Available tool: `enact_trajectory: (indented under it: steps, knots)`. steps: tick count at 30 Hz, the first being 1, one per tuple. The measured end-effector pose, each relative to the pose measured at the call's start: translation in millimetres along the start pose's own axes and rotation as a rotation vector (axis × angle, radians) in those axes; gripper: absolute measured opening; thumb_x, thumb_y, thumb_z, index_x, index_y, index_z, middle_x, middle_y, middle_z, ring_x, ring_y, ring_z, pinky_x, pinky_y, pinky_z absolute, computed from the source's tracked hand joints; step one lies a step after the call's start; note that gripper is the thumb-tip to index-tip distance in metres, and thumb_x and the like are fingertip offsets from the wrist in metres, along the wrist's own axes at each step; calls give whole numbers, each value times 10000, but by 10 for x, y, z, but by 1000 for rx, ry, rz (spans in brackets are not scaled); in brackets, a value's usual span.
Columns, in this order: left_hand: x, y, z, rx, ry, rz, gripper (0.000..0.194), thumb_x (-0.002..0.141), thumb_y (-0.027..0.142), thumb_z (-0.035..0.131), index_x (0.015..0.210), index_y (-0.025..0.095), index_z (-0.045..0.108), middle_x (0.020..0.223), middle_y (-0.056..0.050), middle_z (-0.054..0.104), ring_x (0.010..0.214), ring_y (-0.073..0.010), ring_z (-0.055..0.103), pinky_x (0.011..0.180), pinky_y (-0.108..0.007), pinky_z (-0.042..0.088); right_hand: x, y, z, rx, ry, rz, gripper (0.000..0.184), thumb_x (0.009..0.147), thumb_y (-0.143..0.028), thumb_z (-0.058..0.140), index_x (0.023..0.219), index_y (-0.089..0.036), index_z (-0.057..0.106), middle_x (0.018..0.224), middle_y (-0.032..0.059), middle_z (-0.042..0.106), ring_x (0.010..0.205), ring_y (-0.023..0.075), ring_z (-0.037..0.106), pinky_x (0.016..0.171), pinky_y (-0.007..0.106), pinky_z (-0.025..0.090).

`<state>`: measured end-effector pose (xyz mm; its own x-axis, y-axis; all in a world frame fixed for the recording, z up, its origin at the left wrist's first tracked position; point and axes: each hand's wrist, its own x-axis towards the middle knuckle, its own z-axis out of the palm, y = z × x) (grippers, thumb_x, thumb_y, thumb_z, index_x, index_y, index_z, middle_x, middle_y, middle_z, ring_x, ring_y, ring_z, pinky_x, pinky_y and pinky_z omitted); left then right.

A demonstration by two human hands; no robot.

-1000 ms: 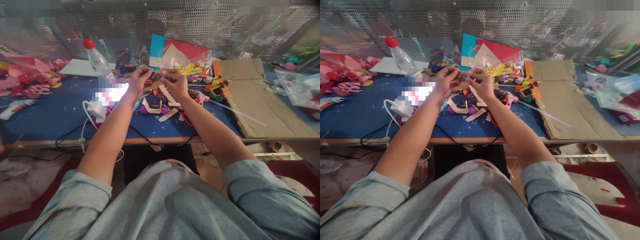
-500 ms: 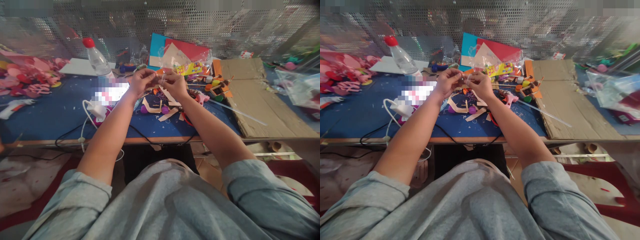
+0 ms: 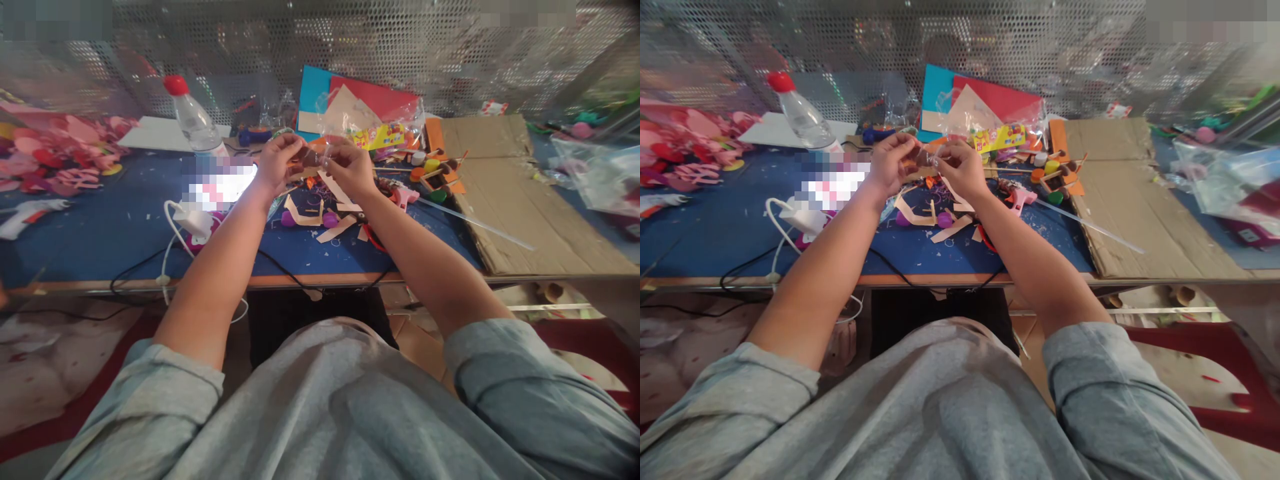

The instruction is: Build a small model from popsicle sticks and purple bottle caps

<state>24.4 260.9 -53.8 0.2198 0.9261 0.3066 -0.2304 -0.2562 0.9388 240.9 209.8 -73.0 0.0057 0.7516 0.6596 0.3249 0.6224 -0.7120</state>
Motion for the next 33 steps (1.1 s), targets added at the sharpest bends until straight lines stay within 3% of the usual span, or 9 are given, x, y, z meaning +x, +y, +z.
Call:
enact_trajectory:
  steps: [9, 16, 23, 29, 33]
  knots:
    - [-22, 31, 21, -20, -15, -35, 298, 970, 461, 945, 1006, 220, 774, 964, -44, 836, 953, -246, 869, 758, -304, 666, -16, -56, -16, 27, -36, -34, 747, 922, -964, 725, 1154, -280, 914, 1257, 139, 810, 1093, 318, 809, 968, 552, 751]
    - [-32, 1, 28, -37, -51, -43, 264, 983, 427, 940, 1017, 215, 786, 906, -35, 814, 867, -238, 862, 782, -357, 687, -15, -69, -8, -18, -104, -23, 836, 890, -1054, 630, 938, -258, 881, 1198, 146, 824, 1063, 308, 802, 1000, 554, 742]
    - [74, -43, -43, -81, 36, 2, 307, 1018, 494, 896, 1015, 224, 750, 1018, -37, 820, 988, -198, 847, 868, -315, 709, -5, -80, 15, -16, -12, 6, 845, 934, -1049, 574, 894, -232, 786, 1131, 135, 814, 908, 261, 802, 881, 497, 765]
    - [7, 7, -4, -75, -20, -52, 359, 1064, 518, 854, 1017, 204, 685, 876, -10, 713, 930, -201, 820, 1011, -422, 692, 8, -92, -5, 3, 62, 23, 793, 980, -1005, 577, 888, -233, 730, 1118, 120, 770, 812, 214, 764, 743, 434, 739]
    - [-19, 24, 29, -32, -39, -42, 288, 1034, 421, 880, 968, 215, 689, 798, 8, 671, 804, -160, 758, 891, -349, 689, 4, -93, -1, -14, 55, 51, 770, 982, -1004, 574, 896, -250, 704, 991, 92, 732, 830, 220, 757, 742, 414, 729]
